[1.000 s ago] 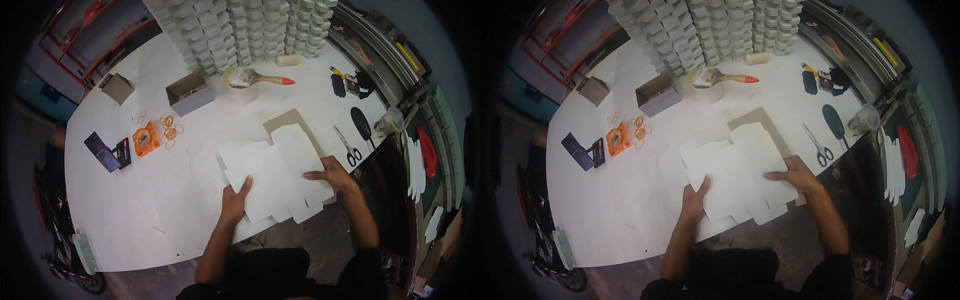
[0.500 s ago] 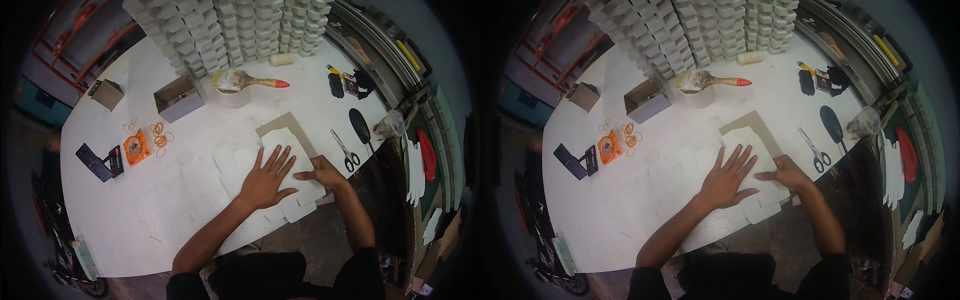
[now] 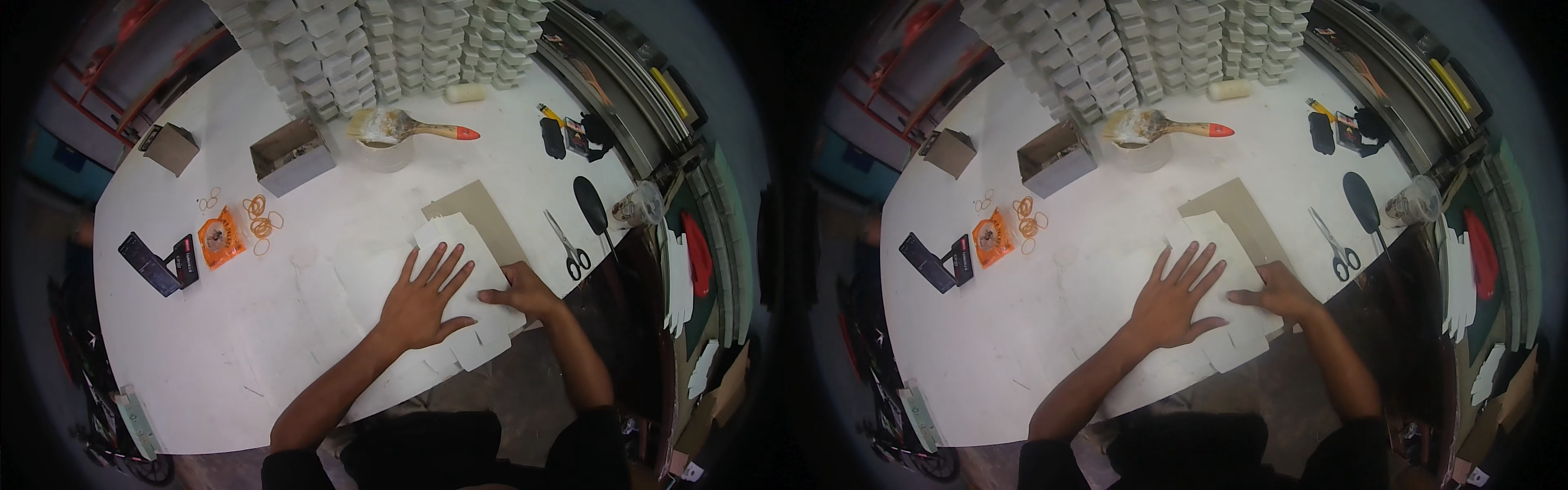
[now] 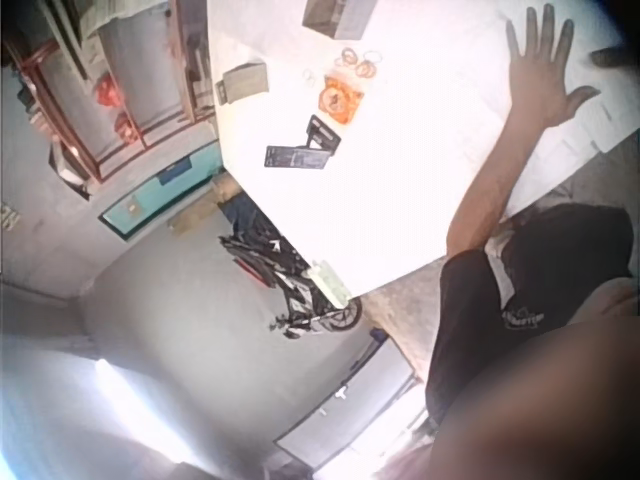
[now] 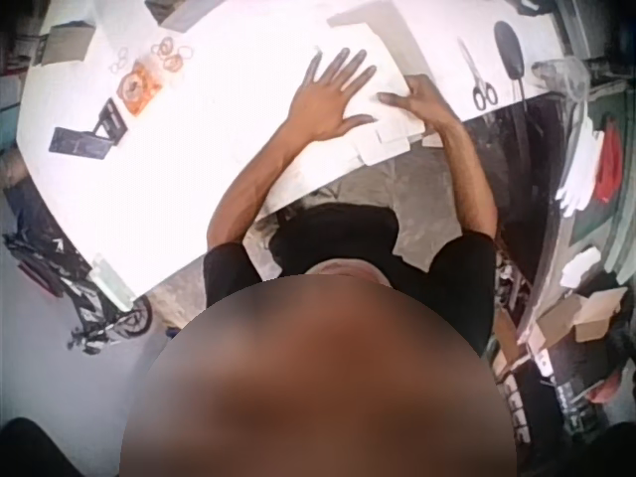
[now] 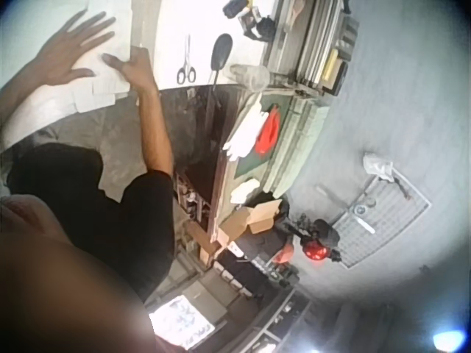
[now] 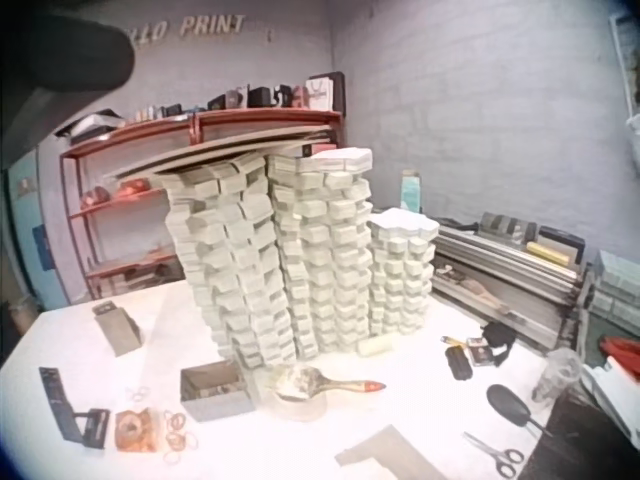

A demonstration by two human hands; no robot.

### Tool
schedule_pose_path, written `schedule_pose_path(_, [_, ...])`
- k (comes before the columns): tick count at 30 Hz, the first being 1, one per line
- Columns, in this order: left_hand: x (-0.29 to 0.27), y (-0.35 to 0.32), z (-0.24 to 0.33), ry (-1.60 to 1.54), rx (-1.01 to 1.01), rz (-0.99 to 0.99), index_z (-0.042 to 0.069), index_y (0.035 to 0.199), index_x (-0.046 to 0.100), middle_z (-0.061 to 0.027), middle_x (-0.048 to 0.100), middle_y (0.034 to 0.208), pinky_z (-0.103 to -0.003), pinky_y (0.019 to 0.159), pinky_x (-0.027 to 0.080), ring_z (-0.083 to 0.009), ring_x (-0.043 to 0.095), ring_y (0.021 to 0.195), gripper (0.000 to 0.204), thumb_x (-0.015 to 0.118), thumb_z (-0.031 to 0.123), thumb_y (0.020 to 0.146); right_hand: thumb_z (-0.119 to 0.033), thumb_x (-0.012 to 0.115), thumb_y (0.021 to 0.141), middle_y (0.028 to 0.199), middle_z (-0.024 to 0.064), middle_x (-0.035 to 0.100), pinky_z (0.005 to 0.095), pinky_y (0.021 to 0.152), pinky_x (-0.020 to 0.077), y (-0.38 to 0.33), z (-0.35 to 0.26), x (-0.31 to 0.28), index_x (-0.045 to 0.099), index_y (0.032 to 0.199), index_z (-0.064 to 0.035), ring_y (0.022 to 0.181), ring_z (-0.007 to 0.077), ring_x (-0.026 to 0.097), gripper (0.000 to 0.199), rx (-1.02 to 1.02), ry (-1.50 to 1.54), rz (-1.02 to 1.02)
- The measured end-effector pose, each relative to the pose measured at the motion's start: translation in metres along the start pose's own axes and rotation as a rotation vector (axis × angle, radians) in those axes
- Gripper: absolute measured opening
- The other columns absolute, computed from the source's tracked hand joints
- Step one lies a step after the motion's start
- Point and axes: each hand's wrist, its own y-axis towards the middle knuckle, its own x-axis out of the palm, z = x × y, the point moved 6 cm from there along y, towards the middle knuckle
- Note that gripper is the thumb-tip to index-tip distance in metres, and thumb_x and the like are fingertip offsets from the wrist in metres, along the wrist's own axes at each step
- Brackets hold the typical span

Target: The person aligns a stack of white paper sheets on a table, then uses a cylindrical roller to press the sheets together. They apply a white paste with a brush along the edges of the stack and continue to press and smooth the sheets.

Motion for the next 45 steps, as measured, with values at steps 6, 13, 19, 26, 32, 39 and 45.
schedule_pose_path(6, [0.000,0.000,0.002,0.006,0.022,0.027,0.013,0.164,0.034,-0.0143,0.026,0.172,-0.060,0.128,0.012,-0.0370,0.020,0.160,0.090,0.048,0.072,0.098,-0.028,0.089,0.084,0.100,0.0145,0.077,0.0383,0.083,0.0570,-0.005,0.002,0.002,0.071,0.120,0.0067,0.089,0.0238,0.072,0.053,0.106,0.063,-0.005])
schedule_pose_path(13, [-0.005,-0.018,-0.007,-0.005,-0.001,0.015,0.011,0.163,0.035,-0.0148,0.026,0.172,-0.059,0.129,0.010,-0.0371,0.019,0.160,0.088,0.048,0.070,0.099,-0.035,0.091,0.079,0.095,0.0256,0.075,0.0418,0.082,0.0583,-0.016,-0.043,0.015,0.070,0.116,0.0100,0.085,0.0361,0.074,0.062,-0.147,-0.431,0.200])
schedule_pose_path(19, [-0.002,-0.017,-0.006,-0.007,0.005,-0.024,0.010,0.163,0.035,-0.0152,0.025,0.172,-0.059,0.129,0.010,-0.0365,0.018,0.160,0.088,0.048,0.069,0.100,-0.024,0.093,0.077,0.101,0.0208,0.076,0.0409,0.087,0.0577,-0.012,-0.020,0.009,0.072,0.120,0.0020,0.090,0.0339,0.074,0.054,-0.231,-0.413,0.238])
schedule_pose_path(26, [-0.004,-0.023,-0.009,0.001,0.010,-0.050,0.009,0.163,0.034,-0.0163,0.027,0.171,-0.060,0.129,0.010,-0.0376,0.020,0.160,0.087,0.049,0.068,0.100,-0.028,0.089,0.081,0.103,0.0190,0.077,0.0394,0.086,0.0579,0.001,-0.004,-0.001,0.073,0.119,0.0018,0.091,0.0275,0.075,0.051,0.084,-0.066,-0.024])
schedule_pose_path(32, [-0.007,-0.032,-0.019,0.013,-0.002,-0.056,0.008,0.162,0.036,-0.0173,0.027,0.171,-0.062,0.128,0.012,-0.0393,0.020,0.159,0.089,0.051,0.068,0.098,-0.024,0.088,0.082,0.099,0.0263,0.076,0.0438,0.083,0.0588,-0.025,-0.046,0.031,0.074,0.112,0.0073,0.090,0.0365,0.076,0.045,-0.164,-0.802,0.364])
schedule_pose_path(39, [-0.005,-0.033,-0.016,0.054,0.016,-0.084,0.006,0.162,0.036,-0.0193,0.025,0.171,-0.063,0.127,0.011,-0.0403,0.019,0.160,0.089,0.053,0.066,0.098,-0.022,0.092,0.078,0.093,0.0289,0.073,0.0469,0.085,0.0561,-0.009,-0.021,0.013,0.071,0.107,0.0120,0.089,0.0476,0.071,0.049,-0.127,-0.443,0.292])
schedule_pose_path(45, [-0.006,-0.042,-0.020,0.064,-0.009,-0.051,0.008,0.162,0.039,-0.0178,0.029,0.171,-0.062,0.128,0.012,-0.0387,0.023,0.159,0.087,0.052,0.067,0.099,-0.037,0.086,0.085,0.100,0.0240,0.076,0.0406,0.084,0.0588,-0.006,-0.023,0.006,0.073,0.114,0.0074,0.092,0.0368,0.075,0.054,-0.016,-0.431,0.086])
